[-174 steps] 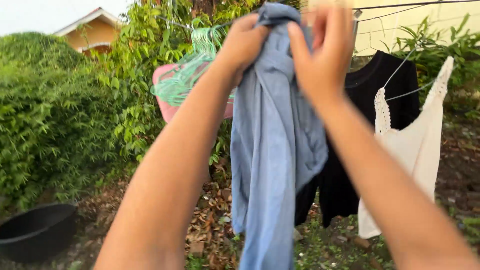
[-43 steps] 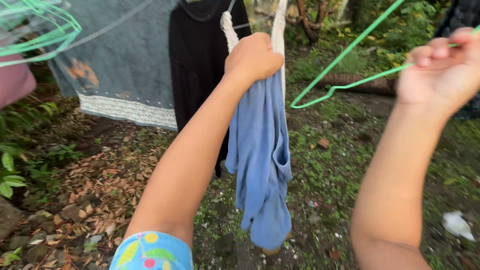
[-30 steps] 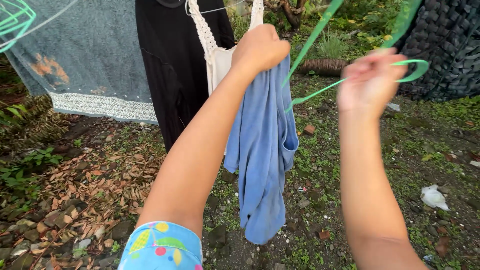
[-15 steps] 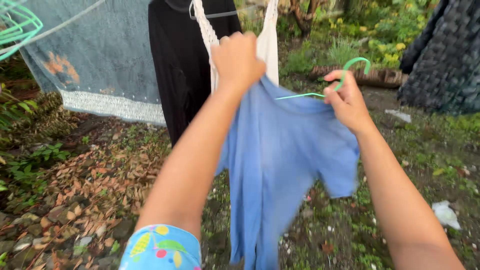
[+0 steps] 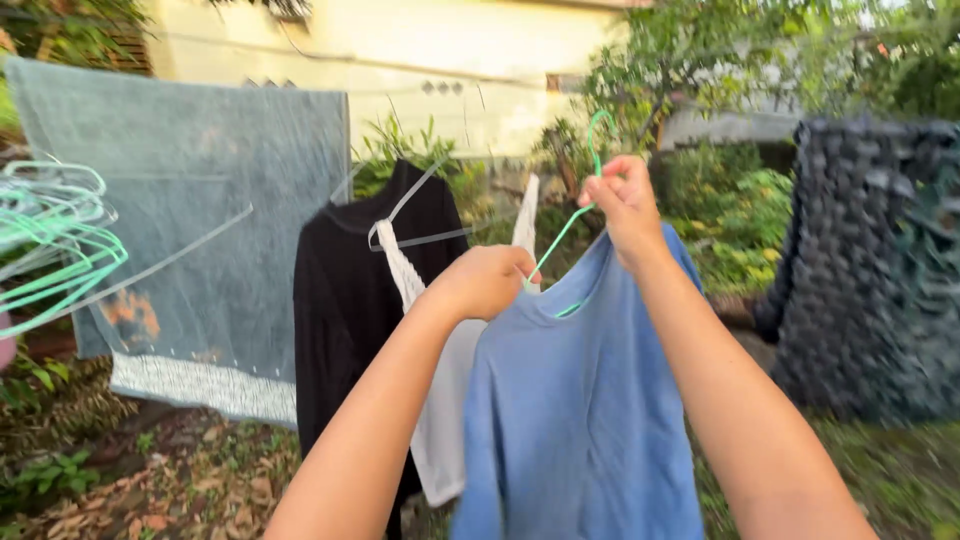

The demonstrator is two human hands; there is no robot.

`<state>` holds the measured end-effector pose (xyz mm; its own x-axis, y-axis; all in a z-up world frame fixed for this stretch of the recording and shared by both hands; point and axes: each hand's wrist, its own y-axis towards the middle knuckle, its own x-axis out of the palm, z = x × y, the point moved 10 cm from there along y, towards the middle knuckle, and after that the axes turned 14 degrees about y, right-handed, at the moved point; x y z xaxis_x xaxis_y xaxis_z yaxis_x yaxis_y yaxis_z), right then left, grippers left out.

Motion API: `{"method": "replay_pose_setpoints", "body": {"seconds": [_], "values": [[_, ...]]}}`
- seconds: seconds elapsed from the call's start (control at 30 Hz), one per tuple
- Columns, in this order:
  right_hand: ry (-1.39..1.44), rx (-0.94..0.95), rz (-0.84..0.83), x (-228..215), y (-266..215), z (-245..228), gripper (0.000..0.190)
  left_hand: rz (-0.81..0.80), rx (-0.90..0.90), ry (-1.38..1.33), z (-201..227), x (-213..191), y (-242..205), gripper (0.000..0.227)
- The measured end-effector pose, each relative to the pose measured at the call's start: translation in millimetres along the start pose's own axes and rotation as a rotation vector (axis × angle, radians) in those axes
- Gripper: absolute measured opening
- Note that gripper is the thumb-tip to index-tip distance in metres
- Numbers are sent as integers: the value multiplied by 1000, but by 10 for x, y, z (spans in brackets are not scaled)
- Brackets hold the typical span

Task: Hanging various items of laundry from a basket onto a drying rack and hangers in an outdoor yard.

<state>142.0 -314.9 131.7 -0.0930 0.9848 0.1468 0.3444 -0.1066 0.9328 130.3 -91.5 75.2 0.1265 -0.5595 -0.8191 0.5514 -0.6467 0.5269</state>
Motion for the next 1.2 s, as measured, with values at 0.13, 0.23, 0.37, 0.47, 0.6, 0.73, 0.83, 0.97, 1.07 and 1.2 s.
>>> {"method": "replay_pose_setpoints", "body": {"seconds": [0.13,0.23,0.37,0.47,0.6,0.73,0.83,0.97,1.07,1.2], "values": [[-3,-62,-41,359,645,-11,21,182,-95,-15,51,-575,-39,27],[-15,-20,26,195,1098,430,21,282,-127,209,-67,-570,102,29],[-32,-46,63,257,1400,540,22,409,-114,281,26,-617,303,29],[-23,-106,109,79,1731,687,21,487,-146,273,38,-716,580,27],[-109,-40,282,-452,1728,1252,20,493,-161,285,-99,-538,908,25],[-287,31,272,-411,1044,1183,23,403,-200,315,-136,-213,715,26],[-458,8,285,-346,779,1053,27,445,-255,330,-136,-287,457,25],[-431,-199,265,-357,405,890,38,609,-269,481,3,-444,90,45],[-386,-140,330,-286,-377,659,38,650,-174,653,277,-331,-272,65],[-370,135,315,-266,-1723,478,42,803,25,739,746,-47,-849,73]]}}
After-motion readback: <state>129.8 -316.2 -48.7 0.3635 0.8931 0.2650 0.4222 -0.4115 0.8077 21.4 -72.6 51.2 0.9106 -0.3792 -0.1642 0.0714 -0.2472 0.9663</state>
